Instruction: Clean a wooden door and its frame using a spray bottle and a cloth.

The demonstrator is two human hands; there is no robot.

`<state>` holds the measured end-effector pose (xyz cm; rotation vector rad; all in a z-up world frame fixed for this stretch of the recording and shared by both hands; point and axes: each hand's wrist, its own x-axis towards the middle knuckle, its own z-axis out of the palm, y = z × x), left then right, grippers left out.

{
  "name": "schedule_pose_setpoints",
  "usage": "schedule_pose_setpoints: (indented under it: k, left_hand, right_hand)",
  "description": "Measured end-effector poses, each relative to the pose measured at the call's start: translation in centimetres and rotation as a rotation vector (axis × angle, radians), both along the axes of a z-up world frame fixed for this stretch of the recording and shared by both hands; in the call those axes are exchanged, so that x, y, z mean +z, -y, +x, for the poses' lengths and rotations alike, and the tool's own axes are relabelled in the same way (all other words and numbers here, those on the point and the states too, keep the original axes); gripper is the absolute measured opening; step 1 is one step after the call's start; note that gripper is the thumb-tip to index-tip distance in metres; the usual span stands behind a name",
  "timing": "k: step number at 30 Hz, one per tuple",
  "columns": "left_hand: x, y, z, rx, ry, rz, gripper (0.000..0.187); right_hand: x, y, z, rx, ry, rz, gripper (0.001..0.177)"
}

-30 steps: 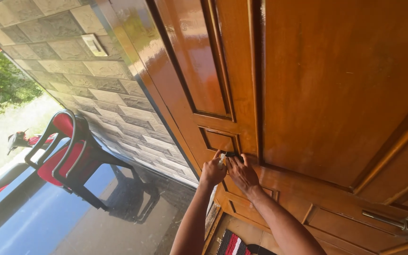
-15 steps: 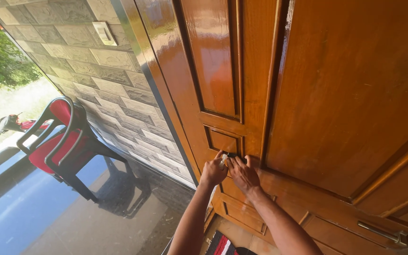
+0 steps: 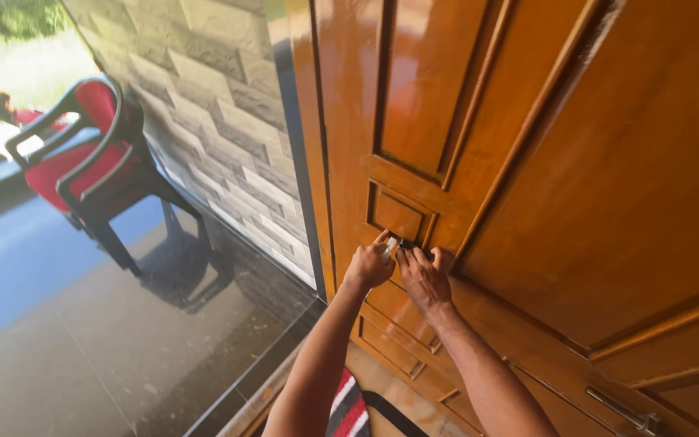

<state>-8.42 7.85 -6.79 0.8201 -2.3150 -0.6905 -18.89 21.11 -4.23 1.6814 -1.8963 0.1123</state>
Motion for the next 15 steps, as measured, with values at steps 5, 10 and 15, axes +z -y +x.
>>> schedule_pose_setpoints:
  k: [5,10,15]
  left_hand:
    - [0.2,-0.1,-0.2,-0.009,-0.028,0.025,0.02]
    - [0.2,-0.3,0.0,0.018,-0.039,0.008,0.022]
    - [-0.1,-0.1,-0.2,0.01,-0.052,0.007,0.025]
  right_hand:
    - [0.2,-0.8,-0.1,0.006,-0.014,-0.011,0.033]
    - [0.3,0.3,0.1,0.01,0.022,0.01,0.035]
    - [-0.4,0.7,0.0,0.0,0.0,-0.018,0.036]
